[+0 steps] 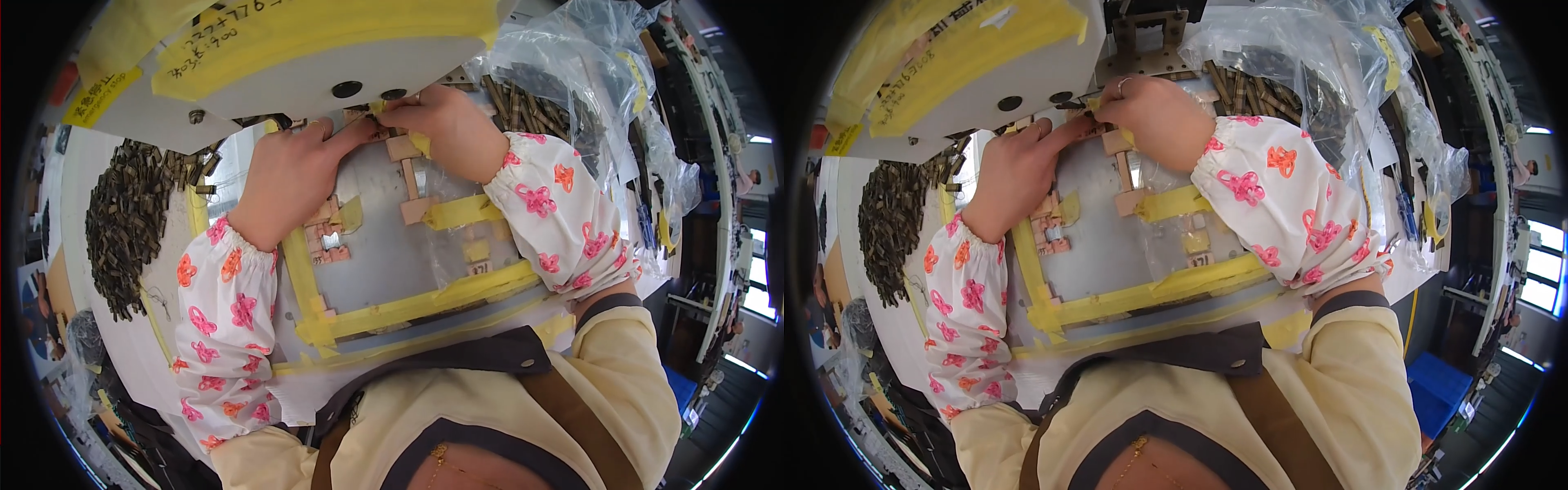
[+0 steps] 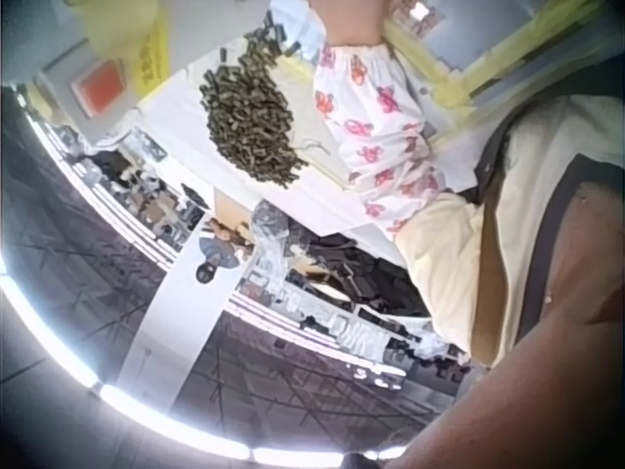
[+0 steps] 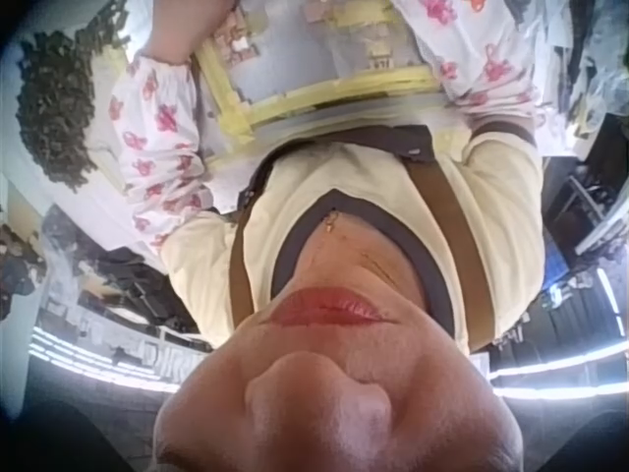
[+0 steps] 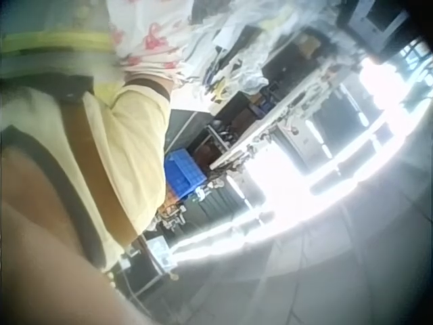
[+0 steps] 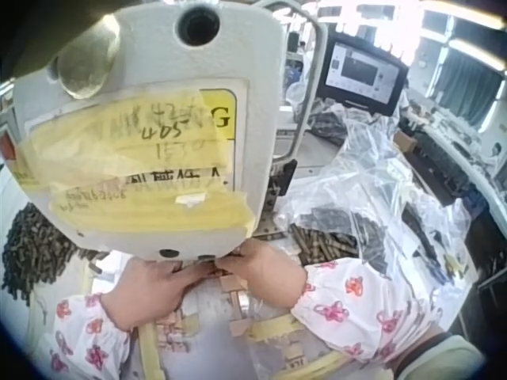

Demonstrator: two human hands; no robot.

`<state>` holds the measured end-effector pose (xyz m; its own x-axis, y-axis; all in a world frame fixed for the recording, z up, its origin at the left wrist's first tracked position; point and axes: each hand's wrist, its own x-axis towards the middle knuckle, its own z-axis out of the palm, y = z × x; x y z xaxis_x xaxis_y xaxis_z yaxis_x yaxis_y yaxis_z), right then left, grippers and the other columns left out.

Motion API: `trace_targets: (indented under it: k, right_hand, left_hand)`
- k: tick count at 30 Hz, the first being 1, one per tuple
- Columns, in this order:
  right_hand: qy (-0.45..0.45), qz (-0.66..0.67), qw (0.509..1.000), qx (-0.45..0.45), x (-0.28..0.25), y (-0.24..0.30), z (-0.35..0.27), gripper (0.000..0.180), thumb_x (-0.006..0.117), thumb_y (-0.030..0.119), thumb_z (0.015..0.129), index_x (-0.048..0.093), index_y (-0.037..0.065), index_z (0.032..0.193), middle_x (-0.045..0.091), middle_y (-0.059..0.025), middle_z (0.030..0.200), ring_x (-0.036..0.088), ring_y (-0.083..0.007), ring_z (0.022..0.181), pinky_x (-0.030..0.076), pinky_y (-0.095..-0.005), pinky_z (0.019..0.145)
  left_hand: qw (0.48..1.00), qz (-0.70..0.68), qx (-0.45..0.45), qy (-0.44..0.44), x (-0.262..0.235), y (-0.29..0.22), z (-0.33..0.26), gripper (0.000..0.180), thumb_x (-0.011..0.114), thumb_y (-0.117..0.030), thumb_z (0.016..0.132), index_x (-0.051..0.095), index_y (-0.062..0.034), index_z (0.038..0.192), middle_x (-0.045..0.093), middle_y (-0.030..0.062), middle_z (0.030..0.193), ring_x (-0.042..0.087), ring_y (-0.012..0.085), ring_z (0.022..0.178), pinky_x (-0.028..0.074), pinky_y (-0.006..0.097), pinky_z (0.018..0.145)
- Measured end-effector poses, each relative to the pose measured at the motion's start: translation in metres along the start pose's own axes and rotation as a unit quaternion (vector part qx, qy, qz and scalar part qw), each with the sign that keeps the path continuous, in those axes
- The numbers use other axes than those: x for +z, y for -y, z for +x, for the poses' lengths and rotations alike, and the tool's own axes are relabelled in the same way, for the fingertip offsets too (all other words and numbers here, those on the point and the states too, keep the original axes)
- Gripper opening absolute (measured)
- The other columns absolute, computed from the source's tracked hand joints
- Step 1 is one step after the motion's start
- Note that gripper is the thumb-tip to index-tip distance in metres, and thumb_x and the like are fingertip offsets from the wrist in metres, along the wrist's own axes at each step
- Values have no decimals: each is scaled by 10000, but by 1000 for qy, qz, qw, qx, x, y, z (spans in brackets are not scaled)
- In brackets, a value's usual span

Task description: Operating an industrial machine to process small hardware parts in a leather goods workshop.

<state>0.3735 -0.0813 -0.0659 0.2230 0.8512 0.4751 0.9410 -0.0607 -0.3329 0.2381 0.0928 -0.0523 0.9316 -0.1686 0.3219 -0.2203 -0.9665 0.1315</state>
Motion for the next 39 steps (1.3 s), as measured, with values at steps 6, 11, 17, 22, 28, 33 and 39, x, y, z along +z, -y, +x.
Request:
trace_targets:
  k: [6, 11, 17, 22, 28, 33, 39]
  right_hand:
    - [3, 33, 999, -3, 1, -1, 3, 219, 576, -6, 672, 674, 58, 857, 622, -92, 909, 594, -298, 843, 500, -382, 718]
    - [9, -1, 1000, 10, 2, 6, 6, 185, 587, 17, 655, 674, 56, 814, 625, -102, 873, 603, -292, 829, 507, -375, 710]
    - [14, -53, 998, -8, 1, 9, 9, 143, 598, 45, 651, 662, 49, 778, 623, -110, 845, 611, -283, 829, 514, -366, 711]
    - [19, 23, 999, 11, 0, 1, 7, 175, 584, 22, 668, 667, 67, 816, 622, -82, 871, 603, -283, 831, 507, -370, 712]
    - [12, -12, 997, -69, -4, -6, 5, 207, 581, -5, 666, 673, 83, 829, 612, -56, 883, 592, -262, 829, 504, -364, 694]
    - [17, -29, 998, -59, -4, -2, 7, 234, 619, 14, 652, 686, 92, 862, 632, -81, 849, 607, -268, 778, 505, -361, 667]
    - [11, -51, 997, -56, -5, 1, 7, 190, 626, 45, 652, 688, 102, 823, 634, -58, 808, 606, -250, 755, 493, -346, 647]
  left_hand:
    - [995, -68, -31, -61, 2, 4, -7, 314, 571, -36, 763, 644, -190, 1027, 499, 48, 650, 552, 239, 531, 452, 339, 482]
    - [987, -148, -50, -45, 3, 8, -7, 285, 561, -32, 791, 645, -178, 1021, 503, 45, 649, 559, 225, 543, 447, 330, 483]
    - [996, -63, -7, -56, 1, 6, -7, 309, 570, -36, 767, 633, -184, 1031, 503, 43, 662, 554, 229, 527, 454, 328, 473]
    - [999, 49, -4, 16, -4, -3, 0, 511, 553, 22, 704, 594, -222, 1151, 493, 53, 672, 527, 245, 519, 463, 355, 483]
    - [1000, 1, -22, 16, 3, 5, -2, 449, 555, -2, 740, 598, -211, 1135, 511, 68, 660, 541, 257, 537, 460, 356, 491]
    - [994, -102, -34, -29, 1, 10, -9, 345, 576, -57, 766, 613, -197, 1079, 527, 42, 653, 568, 230, 539, 459, 332, 470]
    - [998, -20, -25, -60, 2, 8, -10, 373, 618, -80, 712, 623, -174, 1073, 540, 33, 680, 572, 229, 542, 478, 325, 481]
